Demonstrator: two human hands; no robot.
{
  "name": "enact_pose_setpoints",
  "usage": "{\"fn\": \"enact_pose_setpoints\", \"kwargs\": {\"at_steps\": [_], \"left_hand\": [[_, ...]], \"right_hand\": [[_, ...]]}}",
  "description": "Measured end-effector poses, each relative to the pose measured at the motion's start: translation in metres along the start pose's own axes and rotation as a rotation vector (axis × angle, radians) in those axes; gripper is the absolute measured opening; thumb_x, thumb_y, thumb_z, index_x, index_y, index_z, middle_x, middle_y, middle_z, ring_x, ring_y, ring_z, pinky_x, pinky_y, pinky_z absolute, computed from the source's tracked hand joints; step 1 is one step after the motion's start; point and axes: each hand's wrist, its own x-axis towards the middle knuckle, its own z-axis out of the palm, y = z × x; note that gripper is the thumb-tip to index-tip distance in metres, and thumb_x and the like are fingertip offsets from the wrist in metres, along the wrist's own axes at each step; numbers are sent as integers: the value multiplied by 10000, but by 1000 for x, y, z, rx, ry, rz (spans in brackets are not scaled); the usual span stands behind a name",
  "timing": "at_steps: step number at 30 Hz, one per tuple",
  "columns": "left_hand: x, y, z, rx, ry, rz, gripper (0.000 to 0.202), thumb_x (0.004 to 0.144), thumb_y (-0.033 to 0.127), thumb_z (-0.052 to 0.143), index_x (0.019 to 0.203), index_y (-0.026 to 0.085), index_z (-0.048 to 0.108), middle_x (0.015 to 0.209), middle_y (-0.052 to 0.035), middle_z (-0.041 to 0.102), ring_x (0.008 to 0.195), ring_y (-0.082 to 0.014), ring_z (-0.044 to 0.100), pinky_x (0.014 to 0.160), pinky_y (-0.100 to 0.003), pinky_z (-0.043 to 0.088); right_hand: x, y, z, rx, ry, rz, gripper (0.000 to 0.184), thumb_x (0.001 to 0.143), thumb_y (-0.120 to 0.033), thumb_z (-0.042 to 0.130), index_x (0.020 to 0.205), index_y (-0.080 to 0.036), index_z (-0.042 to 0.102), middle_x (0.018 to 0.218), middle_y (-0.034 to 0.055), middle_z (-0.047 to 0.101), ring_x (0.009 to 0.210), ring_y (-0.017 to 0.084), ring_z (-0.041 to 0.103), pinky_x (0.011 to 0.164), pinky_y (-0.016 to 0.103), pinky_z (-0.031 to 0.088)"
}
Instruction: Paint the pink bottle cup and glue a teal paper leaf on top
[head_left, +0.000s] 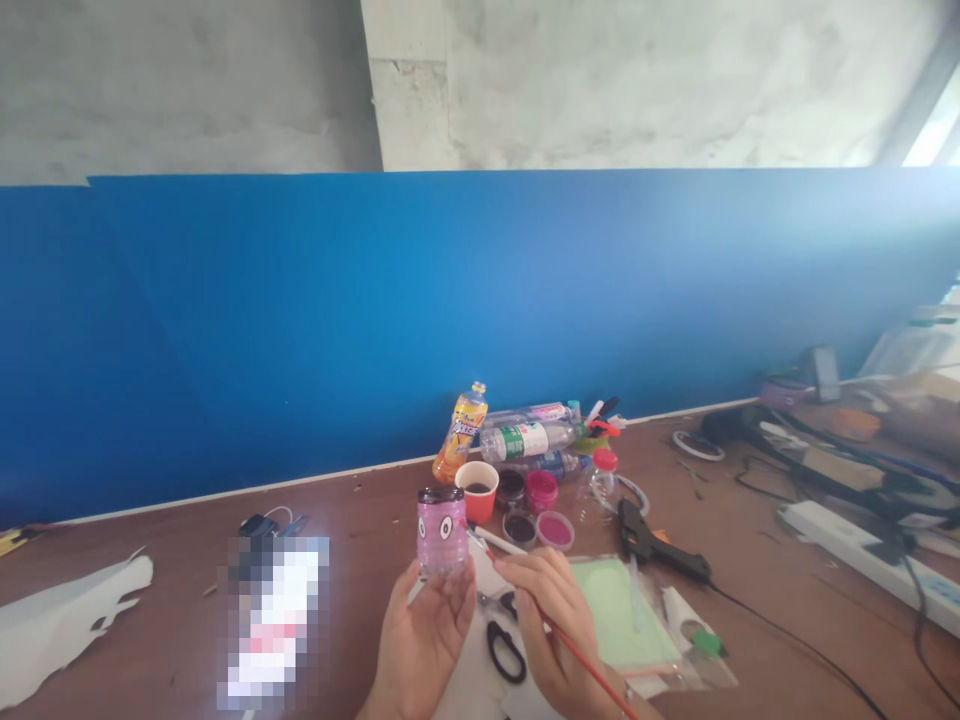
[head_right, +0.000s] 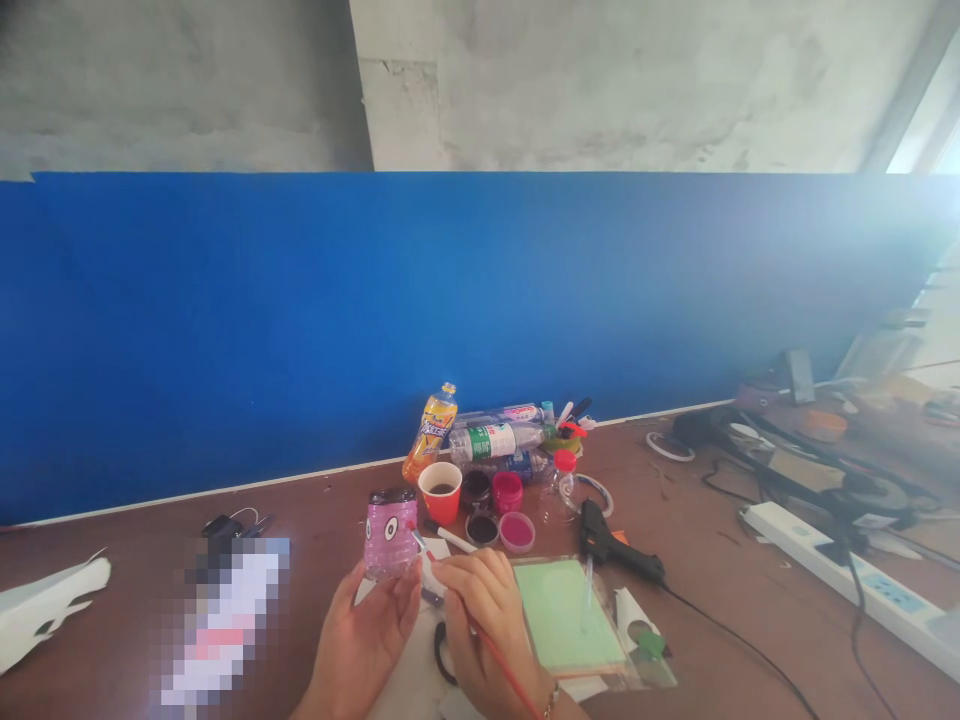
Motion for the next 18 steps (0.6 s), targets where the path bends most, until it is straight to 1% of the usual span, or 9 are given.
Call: {"fn": "enact_pose_setpoints", "kwargs": {"at_steps": [3,7,13,16,18], "left_hand": [[0,0,-1,13,14,25,299,900,275,466,957,50,655,915,-162,741,877,-195,697,858,-319,516],[0,0,-3,-1,7,9,309,901,283,466,966,45,653,940,-168,737,898,-197,692,859,-311,517],[0,0,-3,-24,10,18,305,891,272,491,974,26,651,930,-176,737,895,-201,692,866,-314,515],[-1,0,-1,-14,5,26,305,896,274,480,988,39,650,942,-168,736,897,-198,692,866,-315,516],[0,1,-1,-18,3,20,307,900,278,470,981,45,654,934,-163,738,892,-195,694,867,-312,514]], "right_hand": [[2,-1,-1,-20,31,13,315,875,-49,414,1116,-195,556,977,92,660,850,214,593,740,385,456],[3,-1,-1,-26,-14,-35,342,869,-52,418,1149,-203,543,999,93,664,856,217,598,733,382,460],[1,1,1,-35,39,37,284,881,-63,413,1082,-199,561,951,82,664,836,214,591,734,387,446],[-1,0,1,-42,18,15,306,877,-67,419,1119,-199,553,987,84,664,848,213,596,750,389,447],[0,-1,0,-48,-11,-16,322,874,-75,422,1142,-199,548,977,82,669,834,210,602,729,375,453]]}}
